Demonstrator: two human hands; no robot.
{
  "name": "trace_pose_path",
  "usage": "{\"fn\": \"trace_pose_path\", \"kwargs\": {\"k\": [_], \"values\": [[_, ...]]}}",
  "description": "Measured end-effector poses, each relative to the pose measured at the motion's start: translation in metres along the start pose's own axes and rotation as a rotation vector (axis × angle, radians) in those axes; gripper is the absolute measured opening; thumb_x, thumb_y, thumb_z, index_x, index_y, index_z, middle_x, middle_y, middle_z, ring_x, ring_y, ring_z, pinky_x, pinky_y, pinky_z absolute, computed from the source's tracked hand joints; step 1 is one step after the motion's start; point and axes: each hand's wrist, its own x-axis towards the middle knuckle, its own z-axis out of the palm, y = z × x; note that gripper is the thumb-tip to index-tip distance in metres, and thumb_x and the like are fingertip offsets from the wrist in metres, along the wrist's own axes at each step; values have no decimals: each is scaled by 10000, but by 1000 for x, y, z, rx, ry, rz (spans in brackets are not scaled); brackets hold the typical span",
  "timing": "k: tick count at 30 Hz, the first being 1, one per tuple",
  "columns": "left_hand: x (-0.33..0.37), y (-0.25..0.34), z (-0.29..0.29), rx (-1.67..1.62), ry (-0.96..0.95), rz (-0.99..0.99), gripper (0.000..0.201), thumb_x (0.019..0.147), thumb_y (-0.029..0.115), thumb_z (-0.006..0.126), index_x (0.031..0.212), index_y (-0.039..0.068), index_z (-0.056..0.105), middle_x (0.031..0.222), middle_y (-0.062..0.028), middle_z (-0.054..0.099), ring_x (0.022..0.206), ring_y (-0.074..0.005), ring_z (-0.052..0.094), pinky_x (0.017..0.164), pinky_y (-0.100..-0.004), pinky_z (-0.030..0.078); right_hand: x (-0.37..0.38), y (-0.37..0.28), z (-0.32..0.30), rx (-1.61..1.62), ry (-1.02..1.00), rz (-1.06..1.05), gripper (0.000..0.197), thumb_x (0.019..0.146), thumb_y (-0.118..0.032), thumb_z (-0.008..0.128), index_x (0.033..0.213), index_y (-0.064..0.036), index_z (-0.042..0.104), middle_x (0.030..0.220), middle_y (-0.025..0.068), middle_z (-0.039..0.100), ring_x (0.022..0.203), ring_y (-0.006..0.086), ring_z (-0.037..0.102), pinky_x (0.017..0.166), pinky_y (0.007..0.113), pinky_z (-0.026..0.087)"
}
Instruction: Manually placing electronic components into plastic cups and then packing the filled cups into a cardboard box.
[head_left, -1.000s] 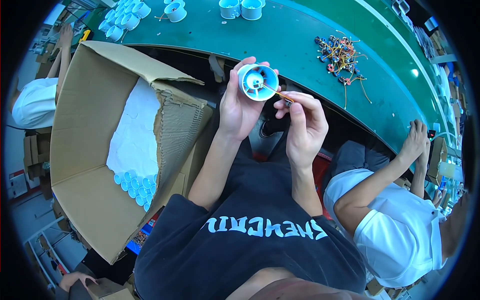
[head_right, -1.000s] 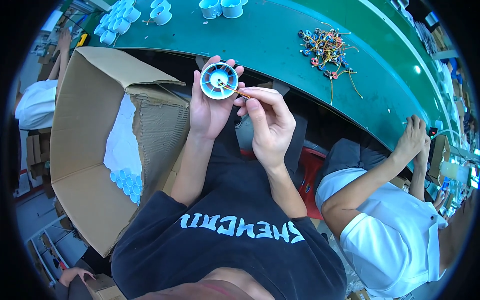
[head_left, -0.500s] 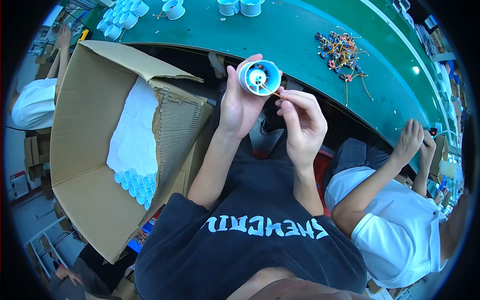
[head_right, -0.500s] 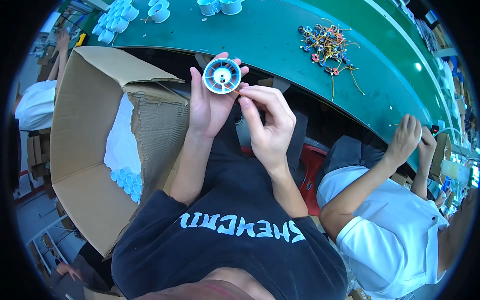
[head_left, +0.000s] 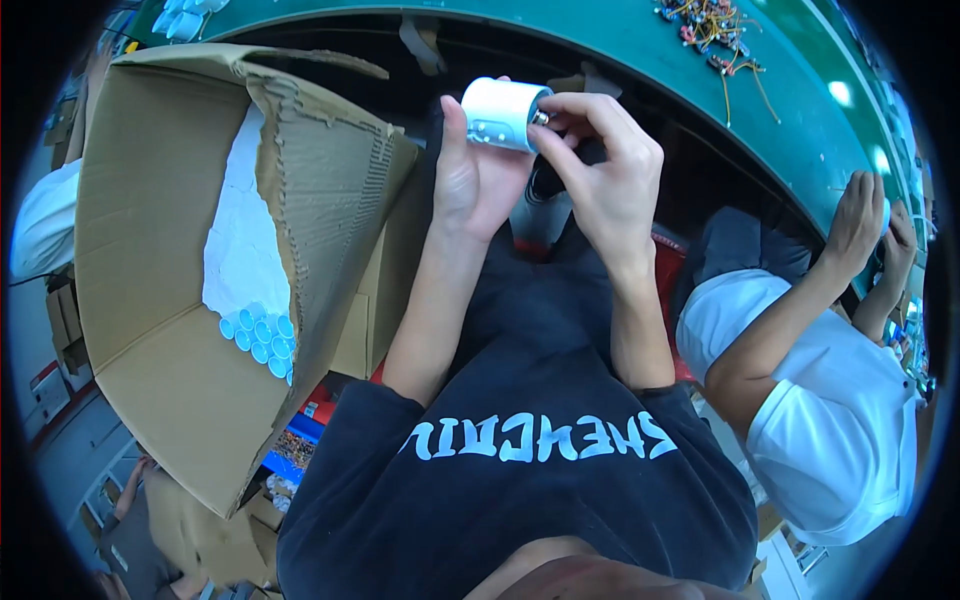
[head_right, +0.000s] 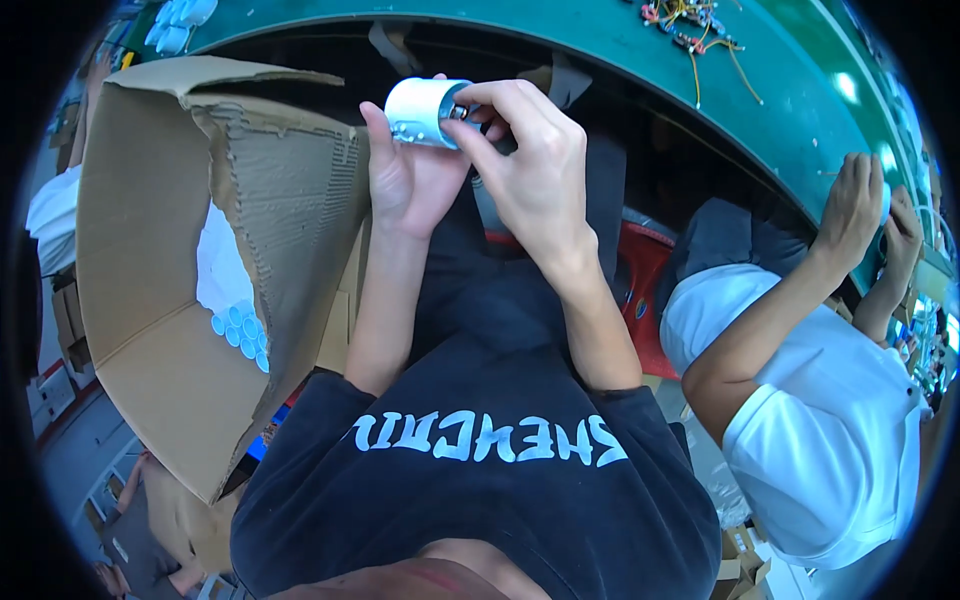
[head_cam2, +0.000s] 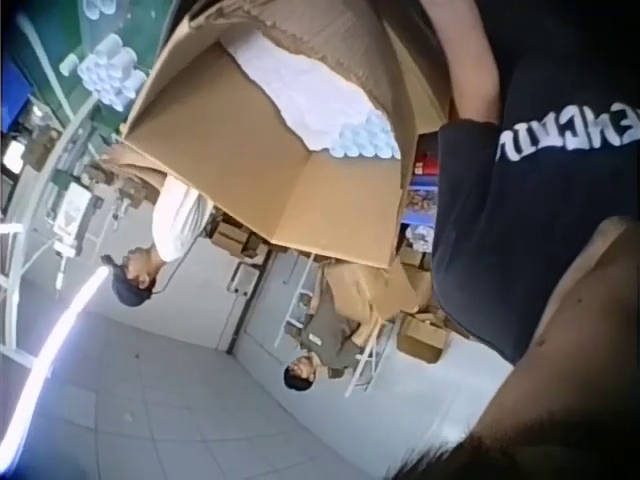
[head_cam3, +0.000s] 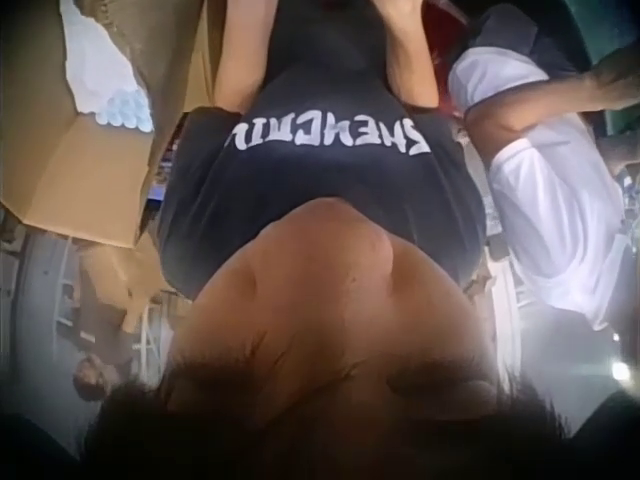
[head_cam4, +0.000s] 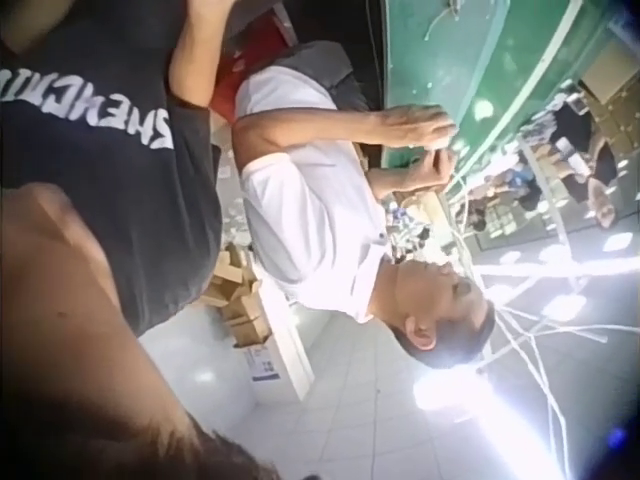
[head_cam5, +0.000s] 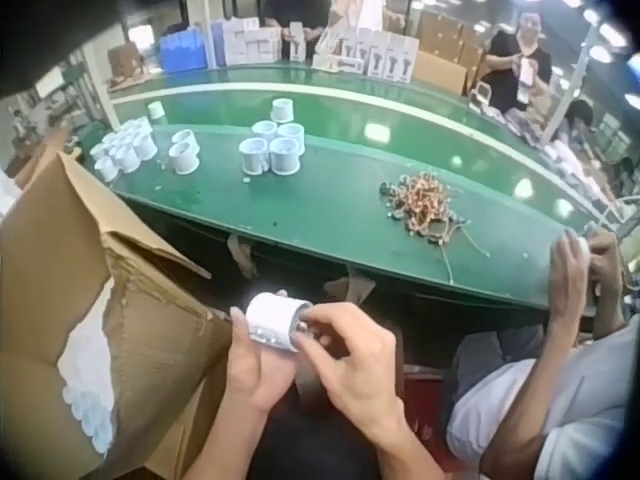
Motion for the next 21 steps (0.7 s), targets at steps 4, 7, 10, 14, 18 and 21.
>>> {"fn": "trace_pose_path", "kwargs": {"k": [4,7,10,14,18,21], "values": [[-19,-8,-1,-166,-14,-48,594,939,443,543,1322,6,423,1371,-186,450,1313,-328,395,1103,-483,299,-31,-1,9,-89,54,-36,221,740,2,752,952,2,692,830,82,657,640,133,592,602,233,488],[-30,-16,13,-152,96,-51,613,919,458,567,1310,5,436,1371,-188,446,1320,-336,377,1107,-500,290,-43,-7,1,-139,72,-65,216,736,-7,754,945,-3,696,828,88,651,640,155,597,597,246,489],[-41,-27,21,-146,76,-5,609,898,427,601,1306,2,447,1374,-196,438,1333,-324,358,1117,-457,299,-50,-14,-7,-145,81,-94,210,734,-23,756,935,-6,699,823,96,645,655,185,607,601,267,495],[-52,-50,37,-519,-75,-134,653,902,494,579,1326,15,451,1358,-195,463,1311,-334,395,1118,-446,302,-59,-23,-25,-192,166,-227,205,724,-56,761,912,-7,697,824,105,641,705,227,619,622,308,508],[-64,-68,58,-451,-139,-157,544,886,330,661,1290,22,468,1370,-150,451,1285,-244,422,1092,-362,350,-70,-31,-45,-194,209,-251,193,717,-73,754,891,-12,693,829,110,643,753,252,624,649,335,517],[-66,-77,68,-454,-76,-155,521,879,338,674,1264,35,496,1329,-117,497,1234,-221,470,1070,-364,376,-70,-36,-62,-82,228,-304,181,715,-77,749,874,-18,687,828,103,643,754,247,624,657,329,519]]}}
